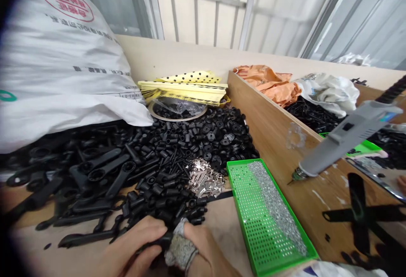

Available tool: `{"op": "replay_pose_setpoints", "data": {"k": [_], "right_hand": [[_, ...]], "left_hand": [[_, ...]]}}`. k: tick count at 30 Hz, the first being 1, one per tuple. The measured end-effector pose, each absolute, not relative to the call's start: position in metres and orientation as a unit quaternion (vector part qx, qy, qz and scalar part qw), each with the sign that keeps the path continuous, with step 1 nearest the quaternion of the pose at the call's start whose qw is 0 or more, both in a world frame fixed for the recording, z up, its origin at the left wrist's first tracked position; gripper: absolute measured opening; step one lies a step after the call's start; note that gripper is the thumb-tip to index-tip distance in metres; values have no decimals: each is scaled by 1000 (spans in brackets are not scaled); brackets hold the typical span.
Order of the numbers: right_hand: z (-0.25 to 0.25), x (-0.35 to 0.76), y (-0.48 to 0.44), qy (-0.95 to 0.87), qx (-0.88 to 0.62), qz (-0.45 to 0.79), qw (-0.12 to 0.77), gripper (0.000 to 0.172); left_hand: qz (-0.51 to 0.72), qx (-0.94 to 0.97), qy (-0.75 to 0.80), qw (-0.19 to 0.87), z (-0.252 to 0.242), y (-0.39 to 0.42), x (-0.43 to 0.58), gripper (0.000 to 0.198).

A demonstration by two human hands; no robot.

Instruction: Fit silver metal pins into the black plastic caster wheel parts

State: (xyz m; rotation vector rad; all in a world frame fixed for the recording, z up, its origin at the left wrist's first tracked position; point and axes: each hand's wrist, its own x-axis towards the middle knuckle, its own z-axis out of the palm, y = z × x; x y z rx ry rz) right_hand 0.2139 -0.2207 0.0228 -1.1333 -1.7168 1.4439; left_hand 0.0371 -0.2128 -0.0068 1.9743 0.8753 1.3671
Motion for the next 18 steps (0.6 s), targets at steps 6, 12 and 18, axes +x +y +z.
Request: {"op": "replay_pose_setpoints", "data": {"k": [6, 12, 18], "right_hand": [[29, 224, -187, -804, -540, 227, 105, 20], [10, 225, -141, -825, -555, 106, 13, 23], [5, 222, -136, -832, -545, 108, -3, 28]], "left_hand": [[399, 766, 444, 238, 5, -176, 5, 19], [352, 782, 485, 170, 11, -130, -20, 21], [205, 849, 479, 89, 15, -84, -11, 20]]}}
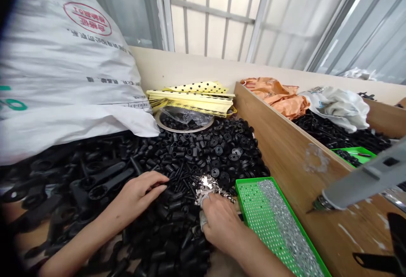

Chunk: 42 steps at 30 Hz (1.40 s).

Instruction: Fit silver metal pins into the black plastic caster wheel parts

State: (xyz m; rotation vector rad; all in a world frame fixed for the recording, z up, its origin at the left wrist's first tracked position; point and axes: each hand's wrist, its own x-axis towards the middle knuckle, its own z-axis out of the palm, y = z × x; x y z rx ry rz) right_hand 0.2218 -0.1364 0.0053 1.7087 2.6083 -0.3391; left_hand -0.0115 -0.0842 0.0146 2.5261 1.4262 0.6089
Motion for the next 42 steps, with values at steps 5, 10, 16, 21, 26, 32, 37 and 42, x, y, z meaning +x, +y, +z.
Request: {"op": "replay_pose_setpoints", "data": {"k": [5, 10, 16, 21, 26, 32, 37, 42], "right_hand": [[11, 228, -135, 830, 543, -128, 1, 32], [16, 235, -121, 825, 552, -119, -19, 26], [16, 235, -112, 828, 548, -118, -32, 24], [18, 232, -110, 826, 548, -126, -51, 22], [23, 230, -108, 814, 557, -138, -92, 23], [18, 238, -117, 831, 491, -211, -156, 33], [21, 246, -127, 797, 500, -280, -192, 27], [32, 248, -128, 801, 495, -277, -193, 21]], "left_hand": [[126, 871, 471, 64, 13, -55, 10, 17], [51, 885, 462, 25, 9, -39, 26, 12], [18, 891, 453, 14, 5, -32, 31, 20], [51, 889, 452, 62, 10, -34, 25, 18], [116, 884, 418, 174, 24, -46, 25, 12], [152, 870, 366, 294, 26, -56, 34, 12], [147, 869, 339, 329, 32, -56, 42, 13], [124, 896, 301, 302, 40, -53, 47, 13]]}}
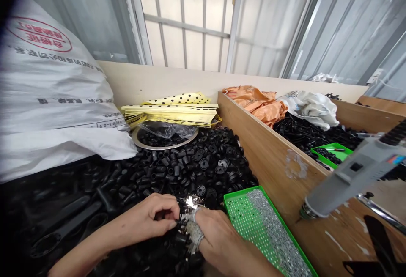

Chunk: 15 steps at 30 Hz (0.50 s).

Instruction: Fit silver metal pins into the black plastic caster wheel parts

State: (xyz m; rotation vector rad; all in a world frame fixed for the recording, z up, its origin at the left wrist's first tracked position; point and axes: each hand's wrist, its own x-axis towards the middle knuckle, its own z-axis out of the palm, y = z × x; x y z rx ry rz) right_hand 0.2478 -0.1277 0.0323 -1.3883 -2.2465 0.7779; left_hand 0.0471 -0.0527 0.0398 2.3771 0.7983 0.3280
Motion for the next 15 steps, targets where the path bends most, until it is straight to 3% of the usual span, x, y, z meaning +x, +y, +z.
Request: {"op": "replay_pose_setpoints", "data": {"k": [4, 8, 15], "right_hand": [[33, 258, -130, -795, -535, 228, 174, 20], [31, 268, -134, -791, -563, 187, 150, 30], [24, 271, -132, -793, -564, 194, 124, 27]], "left_hand": [[130, 922, 297, 211, 36, -38, 51, 23], [115, 944, 294, 91, 25, -19, 66, 38], [84, 964, 252, -18, 7, -1, 86, 18]]}}
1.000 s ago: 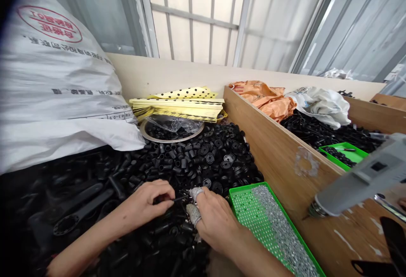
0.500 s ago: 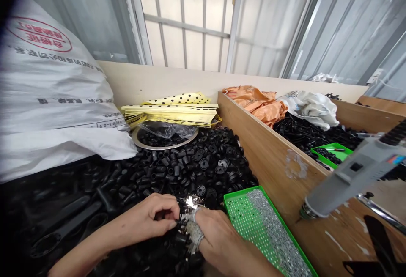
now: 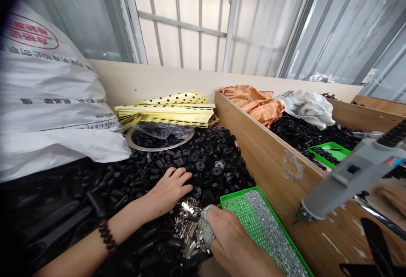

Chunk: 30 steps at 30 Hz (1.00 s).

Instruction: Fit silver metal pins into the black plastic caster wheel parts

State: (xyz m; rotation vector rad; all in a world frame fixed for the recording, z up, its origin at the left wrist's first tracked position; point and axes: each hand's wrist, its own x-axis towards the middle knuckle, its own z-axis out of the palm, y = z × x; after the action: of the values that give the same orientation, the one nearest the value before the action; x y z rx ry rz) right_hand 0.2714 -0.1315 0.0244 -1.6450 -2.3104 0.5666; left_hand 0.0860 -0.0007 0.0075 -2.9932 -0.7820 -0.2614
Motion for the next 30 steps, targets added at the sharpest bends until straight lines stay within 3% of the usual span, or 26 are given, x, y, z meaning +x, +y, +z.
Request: {"op": "replay_pose_setpoints", "data": {"k": [8, 13, 19, 25, 30], "right_hand": [[26, 277, -134, -800, -539, 191, 182, 24], [35, 273, -138, -814, -527, 141, 196, 28], [39, 257, -139, -846, -494, 112, 165, 17], [46, 248, -149, -873, -456, 117, 132, 28], [42, 241, -160, -859, -452, 135, 197, 20]], "left_hand": [[-112, -962, -250, -15, 21, -4, 81, 10], [-155, -945, -266, -111, 34, -34, 66, 22], [-177, -927, -266, -198, 44, -70, 51, 25], [-227, -874, -255, -347, 49, -96, 41, 20], [-273, -813, -290, -425, 43, -111, 38, 19]]}}
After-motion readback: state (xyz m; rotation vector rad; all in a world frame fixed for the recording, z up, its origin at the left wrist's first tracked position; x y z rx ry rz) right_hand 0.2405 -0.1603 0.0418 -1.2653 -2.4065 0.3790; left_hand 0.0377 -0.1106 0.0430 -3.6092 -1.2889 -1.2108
